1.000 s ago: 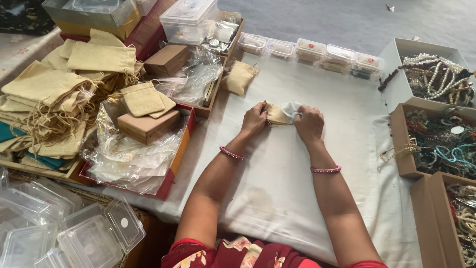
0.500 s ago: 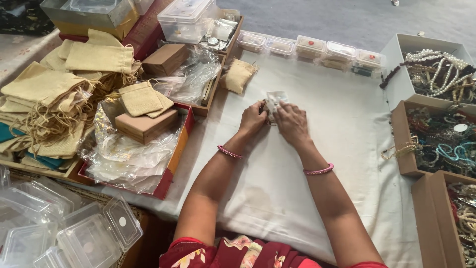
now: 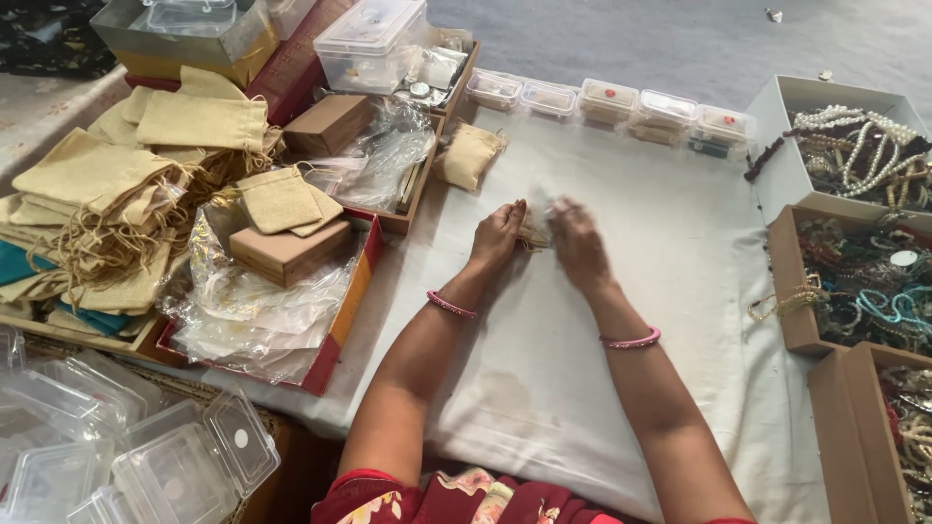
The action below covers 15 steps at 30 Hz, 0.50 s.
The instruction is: The person cleans a black beaded necklace with a white cloth, then places it into a small beige pouch. They proceed to place the pouch into a clear plastic container and set it aside. The person then picks up a red beaded necklace and begins cleaning it with the cloth.
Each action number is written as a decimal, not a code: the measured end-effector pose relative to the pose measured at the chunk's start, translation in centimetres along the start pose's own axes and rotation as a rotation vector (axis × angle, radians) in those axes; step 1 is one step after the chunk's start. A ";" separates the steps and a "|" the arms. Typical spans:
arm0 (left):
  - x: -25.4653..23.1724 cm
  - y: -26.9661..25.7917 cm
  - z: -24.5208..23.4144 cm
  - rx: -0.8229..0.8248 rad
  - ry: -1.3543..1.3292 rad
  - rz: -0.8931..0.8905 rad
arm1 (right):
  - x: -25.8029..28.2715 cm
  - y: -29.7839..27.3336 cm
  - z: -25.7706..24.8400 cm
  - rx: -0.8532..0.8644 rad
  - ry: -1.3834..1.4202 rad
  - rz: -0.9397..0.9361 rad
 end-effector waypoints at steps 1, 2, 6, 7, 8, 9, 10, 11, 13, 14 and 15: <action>0.1 0.0 -0.1 0.017 -0.033 -0.023 | 1.2 0.0 0.1 0.009 0.166 -0.141; 0.2 0.1 -0.1 0.012 -0.036 -0.025 | 2.1 0.1 -0.9 0.013 0.166 -0.146; 0.5 0.4 -0.1 0.002 -0.013 -0.036 | 3.1 0.3 -2.0 0.252 0.547 -0.190; 0.5 0.3 -0.1 -0.008 -0.031 -0.028 | 2.8 0.3 -1.7 0.256 0.611 -0.235; 0.3 0.5 0.0 -0.026 -0.035 -0.043 | 1.9 0.0 -1.4 0.272 0.621 -0.248; 0.2 0.6 0.2 -0.007 -0.107 -0.057 | 0.9 -0.3 -0.9 0.271 0.493 -0.149; 0.3 0.3 -0.2 -0.008 -0.180 -0.076 | 0.3 -0.3 -0.1 0.276 0.369 -0.070; 5.6 2.8 1.5 -0.045 -0.186 -0.095 | -1.3 -0.7 0.2 0.301 0.383 -0.102; 13.2 8.9 6.0 -0.195 0.111 0.326 | -3.2 -0.9 1.0 -0.201 0.025 -0.159; 10.0 6.3 3.0 -0.245 0.129 0.295 | -3.8 -1.0 0.9 -0.185 0.065 -0.203; 6.7 4.5 1.3 -0.052 -0.043 0.052 | -4.5 -0.8 0.7 -0.246 -0.064 -0.114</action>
Point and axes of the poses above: each hand's wrist, its own y-axis towards the middle knuckle, its own z-axis out of the palm, x = y × z, the point moved 2 cm from there along y, towards the middle knuckle, and after that the axes turned 12 degrees about x, right-handed, at the moved point
